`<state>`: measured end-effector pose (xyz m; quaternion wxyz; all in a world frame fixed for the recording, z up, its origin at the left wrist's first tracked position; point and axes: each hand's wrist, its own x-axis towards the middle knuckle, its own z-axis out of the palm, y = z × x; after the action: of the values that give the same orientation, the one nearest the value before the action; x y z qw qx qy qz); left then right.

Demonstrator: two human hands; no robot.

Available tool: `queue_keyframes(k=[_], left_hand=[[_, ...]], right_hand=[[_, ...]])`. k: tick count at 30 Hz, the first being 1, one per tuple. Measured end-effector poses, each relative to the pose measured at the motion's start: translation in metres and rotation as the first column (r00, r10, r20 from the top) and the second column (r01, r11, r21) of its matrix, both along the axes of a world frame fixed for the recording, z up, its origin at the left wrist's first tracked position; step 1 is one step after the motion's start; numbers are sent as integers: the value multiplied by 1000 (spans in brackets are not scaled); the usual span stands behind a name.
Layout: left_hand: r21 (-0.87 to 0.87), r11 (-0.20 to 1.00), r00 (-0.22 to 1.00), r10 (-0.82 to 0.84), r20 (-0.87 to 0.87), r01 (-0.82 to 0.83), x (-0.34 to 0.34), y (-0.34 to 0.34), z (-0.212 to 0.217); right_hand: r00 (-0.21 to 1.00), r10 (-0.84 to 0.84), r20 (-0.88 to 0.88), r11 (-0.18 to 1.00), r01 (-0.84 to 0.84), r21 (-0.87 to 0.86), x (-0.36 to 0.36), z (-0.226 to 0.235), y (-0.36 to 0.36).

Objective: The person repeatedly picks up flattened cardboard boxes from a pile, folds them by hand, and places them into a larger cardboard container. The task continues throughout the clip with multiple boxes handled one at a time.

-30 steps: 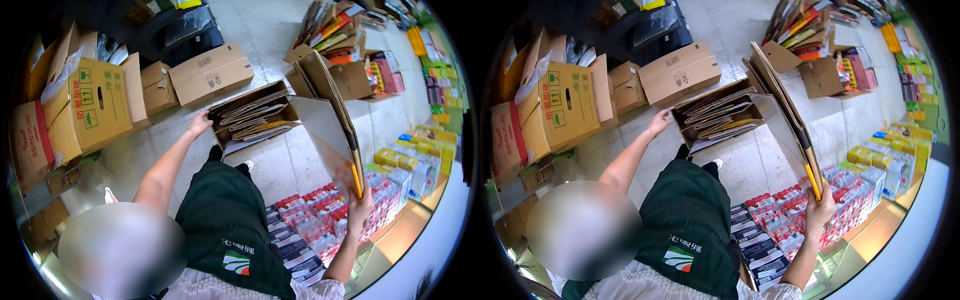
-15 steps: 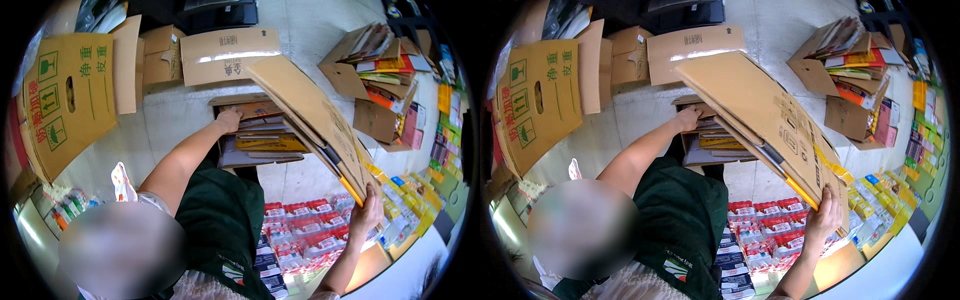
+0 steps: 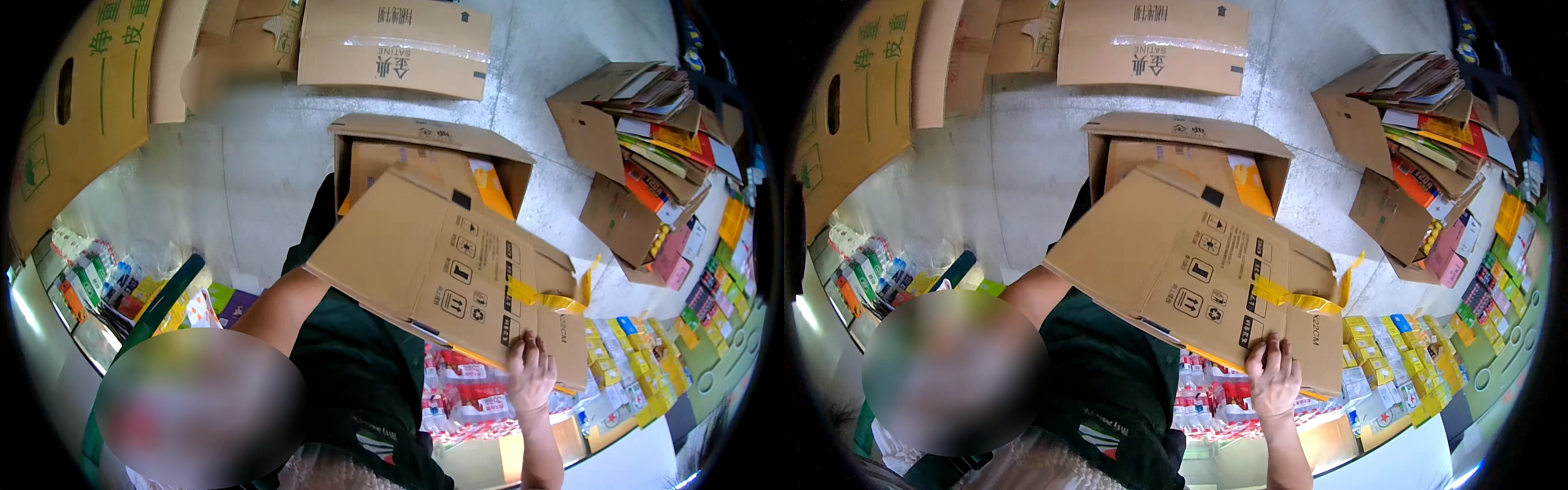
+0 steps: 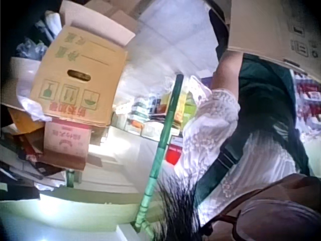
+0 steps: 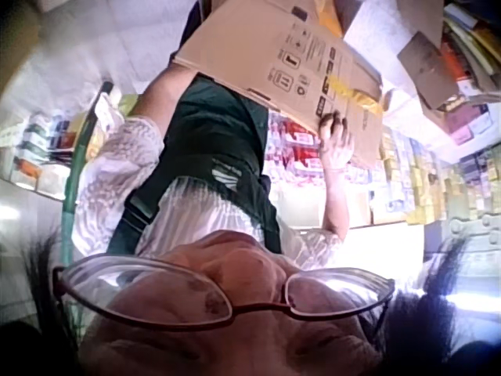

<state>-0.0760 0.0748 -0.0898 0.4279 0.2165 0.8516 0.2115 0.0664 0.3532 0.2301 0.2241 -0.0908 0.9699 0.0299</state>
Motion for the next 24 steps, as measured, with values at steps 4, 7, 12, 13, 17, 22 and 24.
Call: queue_keyframes(k=[4, 7, 12, 13, 17, 22, 24], left_hand=[[-20, 1000, 1000, 7, 17, -7, 21, -5, 2], [94, 989, 992, 107, 69, -113, 25, -20, -12], [-118, 970, 976, -205, 68, 212, 2, -20, 13], [-238, 902, 932, -356, 65, 361, -2, -20, 20], [-230, 882, 911, -392, 127, 411, -15, -20, 16], [-181, 867, 885, -451, 116, 465, -28, -24, 11], [-96, 941, 940, -312, 136, 326, -30, -34, 9]], right_hand=[[995, 95, -4, 995, -95, 44, 13, -11, 16], [994, 104, -20, 989, -101, 112, -13, -12, 13], [994, 28, 102, 955, -56, 292, -83, -42, -9], [989, 43, 141, 930, -91, 357, -90, -55, -23], [912, 88, 400, 818, -295, 493, -127, -118, -89], [899, -56, 435, 777, -234, 584, -195, -222, -188], [930, -114, 349, 936, -17, 351, -221, -239, -209]])
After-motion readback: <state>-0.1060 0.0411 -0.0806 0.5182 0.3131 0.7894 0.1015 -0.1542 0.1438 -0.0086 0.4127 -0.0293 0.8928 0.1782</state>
